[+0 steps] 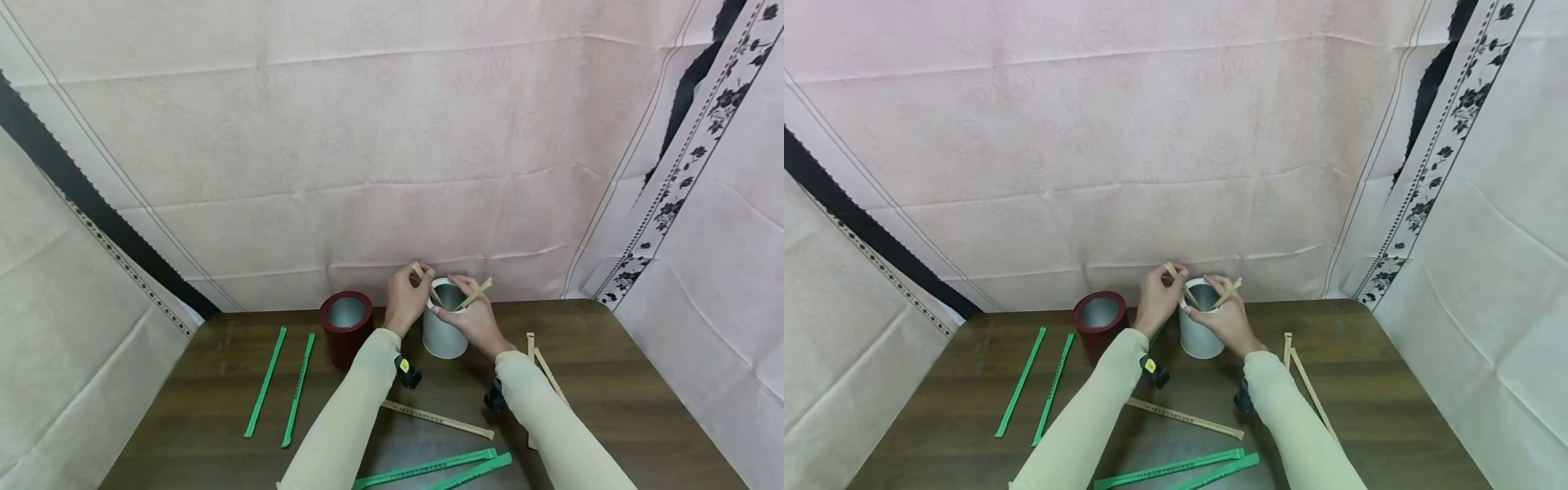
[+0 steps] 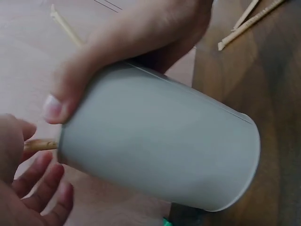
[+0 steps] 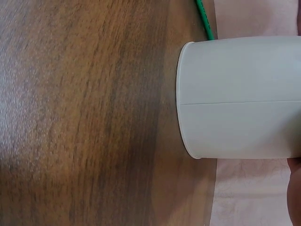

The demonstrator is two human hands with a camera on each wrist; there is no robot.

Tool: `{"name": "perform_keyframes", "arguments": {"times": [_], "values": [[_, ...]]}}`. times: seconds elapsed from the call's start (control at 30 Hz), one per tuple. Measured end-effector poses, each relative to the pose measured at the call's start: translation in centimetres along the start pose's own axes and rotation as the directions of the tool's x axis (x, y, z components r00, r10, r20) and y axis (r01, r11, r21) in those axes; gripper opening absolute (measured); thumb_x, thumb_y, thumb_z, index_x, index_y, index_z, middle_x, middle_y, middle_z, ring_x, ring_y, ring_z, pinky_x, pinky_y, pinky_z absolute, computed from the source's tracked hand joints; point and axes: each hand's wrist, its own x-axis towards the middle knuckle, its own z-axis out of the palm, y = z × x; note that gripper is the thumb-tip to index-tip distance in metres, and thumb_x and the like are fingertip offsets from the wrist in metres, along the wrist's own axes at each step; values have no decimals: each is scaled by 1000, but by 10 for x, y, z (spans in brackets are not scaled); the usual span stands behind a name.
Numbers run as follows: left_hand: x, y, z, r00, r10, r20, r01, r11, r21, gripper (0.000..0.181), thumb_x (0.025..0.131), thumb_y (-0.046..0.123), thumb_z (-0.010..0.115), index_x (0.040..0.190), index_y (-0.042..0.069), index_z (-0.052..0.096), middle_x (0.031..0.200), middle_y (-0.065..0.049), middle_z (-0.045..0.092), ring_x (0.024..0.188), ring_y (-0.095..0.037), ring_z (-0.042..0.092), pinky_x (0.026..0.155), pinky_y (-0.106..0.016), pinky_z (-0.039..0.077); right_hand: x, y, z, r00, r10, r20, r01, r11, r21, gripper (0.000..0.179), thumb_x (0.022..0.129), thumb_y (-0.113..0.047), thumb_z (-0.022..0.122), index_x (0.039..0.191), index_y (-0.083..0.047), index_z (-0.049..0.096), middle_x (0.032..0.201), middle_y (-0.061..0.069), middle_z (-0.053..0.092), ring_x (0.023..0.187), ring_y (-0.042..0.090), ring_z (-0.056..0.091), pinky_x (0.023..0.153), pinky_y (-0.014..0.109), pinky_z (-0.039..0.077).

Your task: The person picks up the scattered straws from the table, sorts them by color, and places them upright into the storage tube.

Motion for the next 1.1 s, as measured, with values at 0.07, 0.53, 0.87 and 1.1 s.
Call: {"name": "perform_keyframes", "arguments": {"times": [0.07,0.53,0.87,1.1], "values": [[2,2,-2,999,20,-28,-20,1000,-3,16,98,26,65,104,15,74,86,2,70,79,-11,66,70,-28,55,0,1,1,1000,-8,-9,8,1000,9,81,77,-45,85,143,-11,53,139,0,50,126,22,49,104,49,40],[5,2,-12,999,-8,46,8,1000,9,44,91,37,73,123,10,64,93,0,68,85,-12,66,73,-30,56,-1,0,2,1000,-4,1,4,1000,-2,81,77,-46,84,143,-11,54,140,3,49,126,24,49,104,50,40],[-23,40,-71,984,172,40,-171,985,-22,34,95,37,68,116,11,66,101,-1,64,88,-12,61,78,-31,54,2,1,0,1000,-19,-8,19,1000,6,82,75,-46,85,142,-9,54,140,2,49,125,23,49,103,48,40],[-71,22,-91,876,231,423,-273,961,39,13,97,34,65,103,25,71,94,14,68,85,-3,62,75,-30,55,1,-1,-2,1000,-16,10,16,1000,-16,82,77,-48,83,143,-12,53,141,1,48,126,24,48,102,49,41]]}}
